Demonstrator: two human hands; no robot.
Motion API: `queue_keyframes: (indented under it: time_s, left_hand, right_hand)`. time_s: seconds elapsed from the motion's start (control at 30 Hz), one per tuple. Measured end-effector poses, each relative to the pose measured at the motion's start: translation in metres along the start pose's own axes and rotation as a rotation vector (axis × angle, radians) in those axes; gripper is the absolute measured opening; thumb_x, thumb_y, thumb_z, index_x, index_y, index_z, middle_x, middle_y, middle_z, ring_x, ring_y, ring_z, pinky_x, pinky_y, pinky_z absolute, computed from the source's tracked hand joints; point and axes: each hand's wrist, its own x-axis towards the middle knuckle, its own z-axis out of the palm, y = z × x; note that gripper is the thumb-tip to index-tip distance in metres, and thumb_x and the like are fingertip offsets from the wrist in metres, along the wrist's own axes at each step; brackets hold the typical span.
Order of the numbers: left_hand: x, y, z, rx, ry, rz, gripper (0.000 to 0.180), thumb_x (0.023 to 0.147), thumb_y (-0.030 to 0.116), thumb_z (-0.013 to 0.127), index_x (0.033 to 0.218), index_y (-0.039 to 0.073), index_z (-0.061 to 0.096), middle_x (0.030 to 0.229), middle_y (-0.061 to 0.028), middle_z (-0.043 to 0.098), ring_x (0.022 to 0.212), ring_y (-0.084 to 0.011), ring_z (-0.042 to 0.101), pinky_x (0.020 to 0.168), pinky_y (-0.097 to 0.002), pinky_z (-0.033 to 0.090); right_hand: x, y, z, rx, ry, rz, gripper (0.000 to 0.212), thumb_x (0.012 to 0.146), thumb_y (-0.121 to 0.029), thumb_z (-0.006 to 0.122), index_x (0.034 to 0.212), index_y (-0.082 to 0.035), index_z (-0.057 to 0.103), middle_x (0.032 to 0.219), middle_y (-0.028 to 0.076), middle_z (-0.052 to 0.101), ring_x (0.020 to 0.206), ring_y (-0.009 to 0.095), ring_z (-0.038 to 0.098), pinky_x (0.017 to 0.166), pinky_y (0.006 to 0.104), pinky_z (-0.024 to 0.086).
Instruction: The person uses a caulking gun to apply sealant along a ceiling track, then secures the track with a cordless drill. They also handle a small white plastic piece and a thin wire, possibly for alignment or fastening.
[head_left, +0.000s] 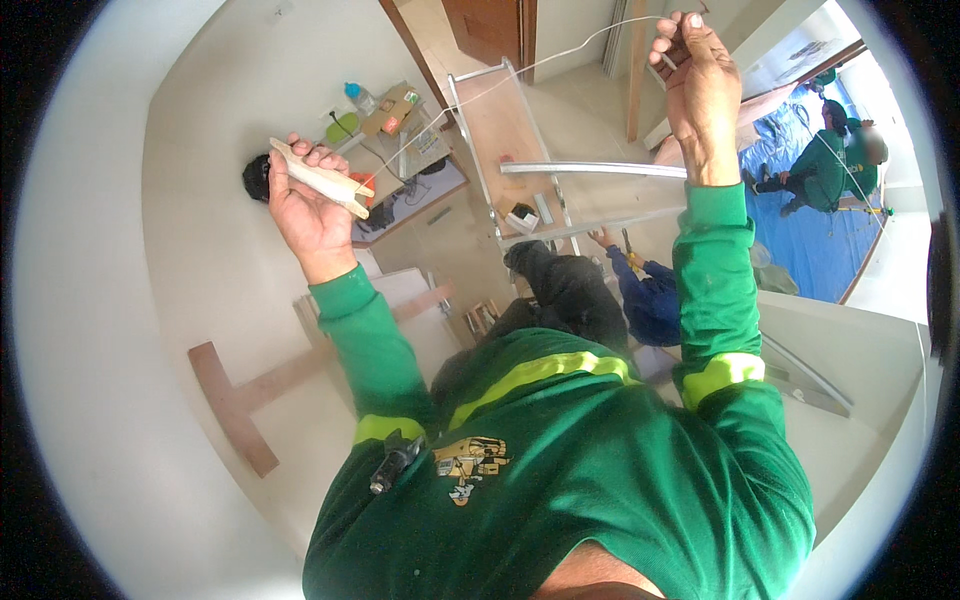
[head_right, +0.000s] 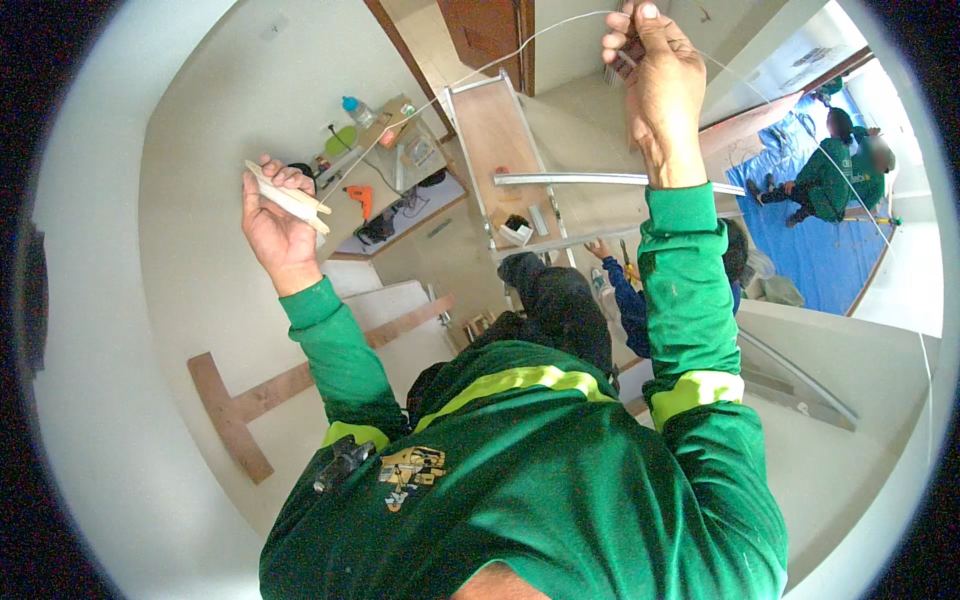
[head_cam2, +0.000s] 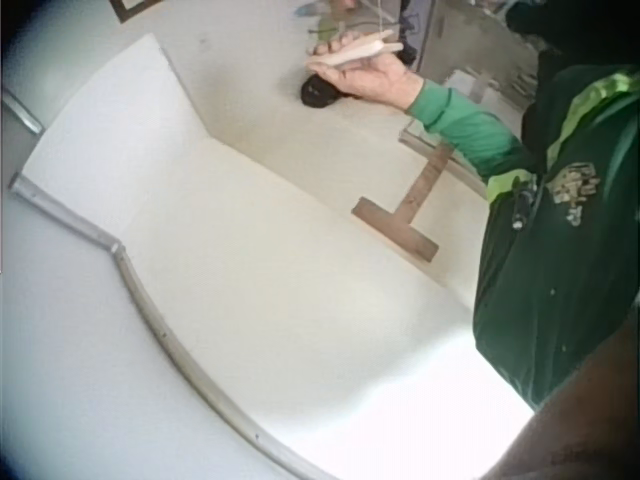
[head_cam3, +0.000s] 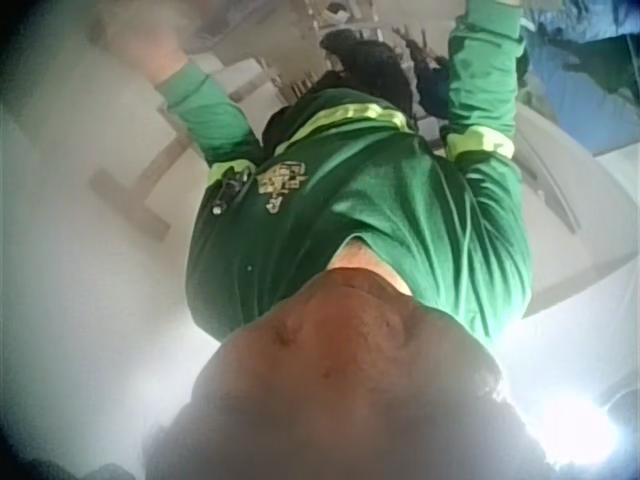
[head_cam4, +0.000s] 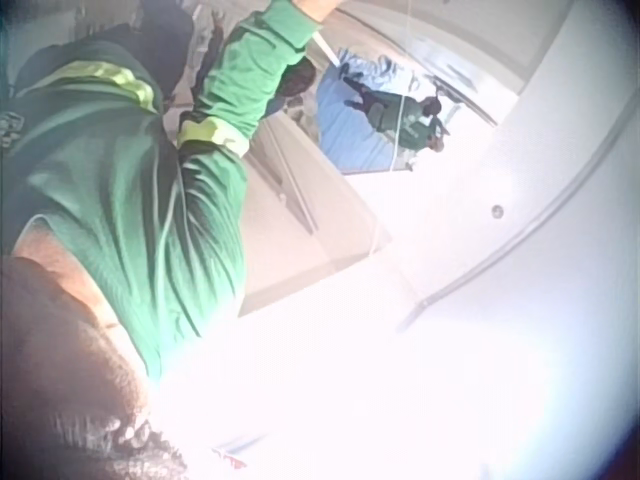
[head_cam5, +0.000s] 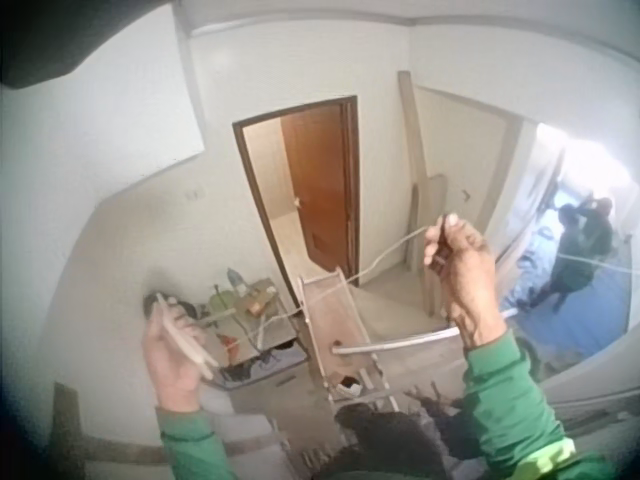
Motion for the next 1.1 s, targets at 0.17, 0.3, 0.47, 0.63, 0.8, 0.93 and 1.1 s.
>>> queue_keyframes:
  time_s: [0.17, 0.3, 0.47, 0.63, 0.8, 0.93, 1.1]
  left_hand:
    - [0.000, -0.002, -0.002, 0.042, 0.026, -0.004, 0.025, 0.109, 0.025, 0.058, 0.119, 0.002, 0.055, 0.102, -0.0062, 0.057, 0.088, -0.0199, 0.052, 0.082, -0.0372, 0.048]
    - [0.012, -0.005, -0.016, 0.062, 0.008, -0.033, 0.027, 0.110, 0.027, 0.056, 0.123, 0.003, 0.056, 0.111, -0.0090, 0.060, 0.097, -0.0231, 0.057, 0.092, -0.0403, 0.051]
    - [0.013, -0.027, 0.009, 0.474, 0.010, 0.025, 0.032, 0.112, 0.028, 0.054, 0.132, 0.004, 0.056, 0.124, -0.0123, 0.063, 0.114, -0.0285, 0.063, 0.104, -0.0482, 0.053]
    - [0.080, -0.088, 0.009, 0.530, -0.032, 0.056, 0.044, 0.111, 0.032, 0.054, 0.143, 0.003, 0.049, 0.144, -0.0155, 0.056, 0.128, -0.0333, 0.060, 0.118, -0.0585, 0.047]
    - [0.152, -0.118, -0.038, -0.430, 0.263, -0.121, 0.043, 0.115, 0.028, 0.043, 0.139, -0.007, 0.048, 0.128, -0.0261, 0.063, 0.120, -0.0401, 0.064, 0.113, -0.0571, 0.053]
    - [0.187, -0.139, -0.050, -0.273, 0.120, -0.215, 0.039, 0.113, 0.024, 0.048, 0.138, -0.005, 0.052, 0.107, -0.0193, 0.069, 0.093, -0.0297, 0.069, 0.092, -0.0458, 0.061]
    - [0.208, -0.165, 0.008, 0.756, -0.156, -0.334, 0.038, 0.107, 0.029, 0.062, 0.134, 0.003, 0.056, 0.095, -0.0127, 0.069, 0.081, -0.0210, 0.070, 0.073, -0.0387, 0.062]
  right_hand:
    - [-0.002, -0.007, 0.002, -0.012, -0.028, -0.038, 0.025, 0.110, -0.029, 0.060, 0.114, -0.006, 0.068, 0.104, 0.005, 0.074, 0.086, 0.015, 0.066, 0.082, 0.0335, 0.054]
    - [-0.012, -0.018, 0.016, -0.011, -0.006, -0.103, 0.022, 0.109, -0.029, 0.063, 0.106, -0.008, 0.069, 0.095, 0.004, 0.074, 0.078, 0.013, 0.065, 0.076, 0.0299, 0.053]
    - [-0.014, -0.024, 0.033, -0.069, 0.058, -0.113, 0.022, 0.108, -0.035, 0.063, 0.099, -0.016, 0.066, 0.087, -0.001, 0.071, 0.070, 0.011, 0.063, 0.070, 0.0281, 0.050]
    - [0.033, -0.021, 0.028, -0.178, 0.032, -0.137, 0.023, 0.108, -0.035, 0.065, 0.100, -0.014, 0.068, 0.089, 0.000, 0.072, 0.071, 0.010, 0.063, 0.070, 0.0269, 0.050]
    - [0.057, -0.006, 0.031, -0.282, 0.081, -0.145, 0.024, 0.108, -0.031, 0.065, 0.103, -0.007, 0.069, 0.087, 0.003, 0.072, 0.071, 0.011, 0.062, 0.069, 0.0249, 0.050]
    - [0.087, 0.017, 0.014, -0.242, 0.088, -0.176, 0.024, 0.108, -0.029, 0.064, 0.102, -0.006, 0.070, 0.086, 0.004, 0.072, 0.071, 0.011, 0.062, 0.068, 0.0242, 0.050]
    - [0.123, 0.019, -0.002, -0.246, 0.127, -0.216, 0.025, 0.108, -0.029, 0.065, 0.104, -0.004, 0.069, 0.085, 0.005, 0.072, 0.071, 0.011, 0.063, 0.067, 0.0237, 0.050]
